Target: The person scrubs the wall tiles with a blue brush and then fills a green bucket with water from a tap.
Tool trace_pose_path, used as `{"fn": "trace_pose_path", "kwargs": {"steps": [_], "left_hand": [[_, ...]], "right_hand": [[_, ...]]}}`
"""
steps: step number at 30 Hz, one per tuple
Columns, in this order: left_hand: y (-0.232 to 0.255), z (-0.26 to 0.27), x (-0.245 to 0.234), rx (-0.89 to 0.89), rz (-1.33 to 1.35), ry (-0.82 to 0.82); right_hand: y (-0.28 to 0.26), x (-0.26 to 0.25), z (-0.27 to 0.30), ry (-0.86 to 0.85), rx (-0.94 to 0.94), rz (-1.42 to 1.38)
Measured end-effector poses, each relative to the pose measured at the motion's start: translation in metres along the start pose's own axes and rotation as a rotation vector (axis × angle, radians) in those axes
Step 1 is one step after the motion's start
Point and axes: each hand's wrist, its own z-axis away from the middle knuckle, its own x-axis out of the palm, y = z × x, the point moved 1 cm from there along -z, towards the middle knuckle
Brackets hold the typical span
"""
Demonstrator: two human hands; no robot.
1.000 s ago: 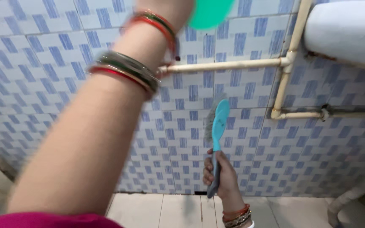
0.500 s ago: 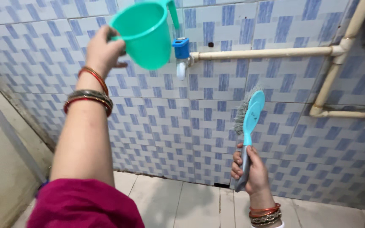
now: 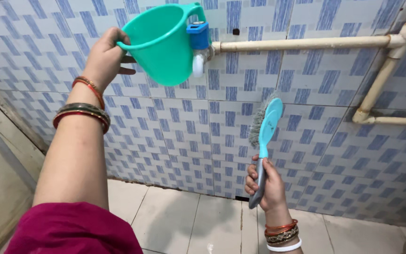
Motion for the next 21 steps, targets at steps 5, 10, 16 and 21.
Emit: {"fn": "trace_pose_path", "kwargs": {"steps": [5, 10, 16, 21], "left_hand": [[-0.012, -0.009, 0.009, -0.012, -0.179, 0.001], [-0.035, -0.023, 0.011, 0.039, -0.217, 0.043], [-0.068, -0.028, 0.029, -0.144, -0.418, 0.022], [-0.106, -0.016, 0.056, -0.232, -0.289, -0.073]], "right_hand": [[0.012, 0.0, -0.007, 0.008, 0.016, -0.01], [0.017, 0.0, -0.009, 0.026, 0.021, -0.016], [0.02, -0.003, -0.013, 0.028, 0.012, -0.001], [0.023, -0.005, -0.015, 0.044, 0.012, 0.028]]}}
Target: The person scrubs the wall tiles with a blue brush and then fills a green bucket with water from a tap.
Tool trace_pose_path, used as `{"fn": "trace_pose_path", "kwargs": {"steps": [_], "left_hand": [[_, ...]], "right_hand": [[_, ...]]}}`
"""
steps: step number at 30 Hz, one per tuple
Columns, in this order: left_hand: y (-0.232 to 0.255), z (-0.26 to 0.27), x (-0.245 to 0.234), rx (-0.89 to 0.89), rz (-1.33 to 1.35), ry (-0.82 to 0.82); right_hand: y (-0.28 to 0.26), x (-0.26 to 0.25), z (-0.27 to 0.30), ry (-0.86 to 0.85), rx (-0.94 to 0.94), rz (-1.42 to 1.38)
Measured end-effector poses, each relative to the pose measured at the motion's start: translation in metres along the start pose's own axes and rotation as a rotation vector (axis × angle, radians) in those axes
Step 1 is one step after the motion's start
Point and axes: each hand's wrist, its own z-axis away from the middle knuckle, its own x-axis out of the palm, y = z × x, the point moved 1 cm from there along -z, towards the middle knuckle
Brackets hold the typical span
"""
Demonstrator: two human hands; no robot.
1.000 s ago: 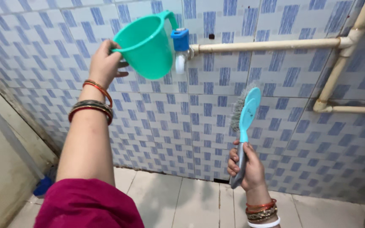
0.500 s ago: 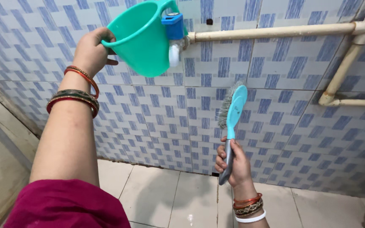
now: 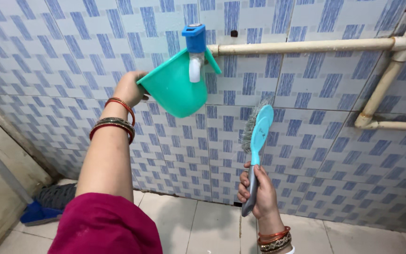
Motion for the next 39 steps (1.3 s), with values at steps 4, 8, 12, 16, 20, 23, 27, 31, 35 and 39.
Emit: {"fn": "trace_pose_path", "kwargs": {"steps": [4, 8, 12, 16, 20, 23, 27, 31, 35, 39], "left_hand": [[-0.008, 0.0, 0.003, -0.005, 0.119, 0.019], [0.006, 0.005, -0.019, 0.064, 0.17, 0.123], [0.031, 0.007, -0.041, 0.132, 0.126, 0.214], [0.036, 0.014, -0.043, 0.186, 0.027, 0.229], [0.024, 0.013, -0.032, 0.182, 0.073, 0.234], [0.009, 0.014, -0.021, 0.111, 0.163, 0.224], [-0.005, 0.025, -0.001, -0.057, 0.213, 0.105], [-0.009, 0.035, 0.023, -0.058, 0.169, -0.086], [-0.01, 0.045, 0.038, -0.039, 0.171, -0.114], [-0.007, 0.055, 0.051, -0.017, 0.217, 0.004]], "right_hand": [[-0.002, 0.001, 0.001, 0.088, -0.064, 0.21], [-0.019, -0.003, 0.002, 0.327, -0.238, 0.841], [-0.052, -0.014, -0.009, 0.477, -0.511, 1.192], [-0.066, -0.003, -0.059, 0.527, -0.473, 1.394], [-0.01, 0.0, -0.109, 0.25, -0.23, 1.869], [0.031, -0.037, -0.12, -0.099, -0.47, 2.27], [0.014, -0.093, -0.105, -0.103, -0.088, 2.048], [-0.064, -0.086, -0.106, -0.414, -0.279, 2.826], [-0.152, -0.047, -0.101, 0.288, -0.397, 2.444], [-0.14, -0.046, -0.096, 0.343, -0.697, 2.284]]}}
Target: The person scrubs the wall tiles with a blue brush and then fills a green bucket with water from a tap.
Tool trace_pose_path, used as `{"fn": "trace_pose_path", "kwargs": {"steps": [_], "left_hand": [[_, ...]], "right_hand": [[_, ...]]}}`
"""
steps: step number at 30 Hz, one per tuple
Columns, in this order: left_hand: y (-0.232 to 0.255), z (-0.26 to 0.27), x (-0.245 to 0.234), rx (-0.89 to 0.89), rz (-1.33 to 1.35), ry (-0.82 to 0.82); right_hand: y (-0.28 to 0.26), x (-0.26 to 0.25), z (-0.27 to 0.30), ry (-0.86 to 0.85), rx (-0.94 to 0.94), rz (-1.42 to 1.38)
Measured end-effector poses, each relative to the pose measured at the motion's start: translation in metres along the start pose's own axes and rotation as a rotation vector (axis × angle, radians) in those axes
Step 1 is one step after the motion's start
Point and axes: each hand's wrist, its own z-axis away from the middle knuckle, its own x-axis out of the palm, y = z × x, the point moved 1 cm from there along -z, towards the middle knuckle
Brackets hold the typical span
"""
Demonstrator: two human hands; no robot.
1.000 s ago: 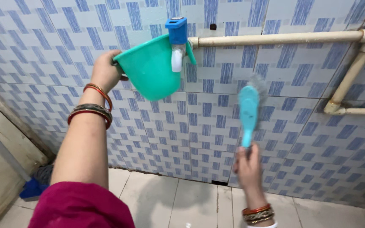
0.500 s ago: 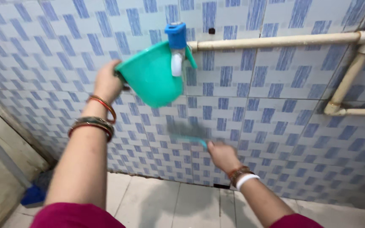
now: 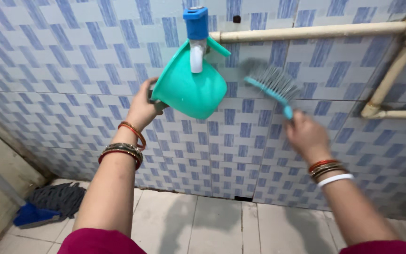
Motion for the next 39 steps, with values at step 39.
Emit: {"fn": "trace_pose_path", "kwargs": {"steps": [39], "left_hand": [[-0.089, 0.262, 0.188, 0.224, -0.63, -0.382]], "right_hand": [[0.038, 0.047, 0.069, -0.279, -0.006, 0.065]]}}
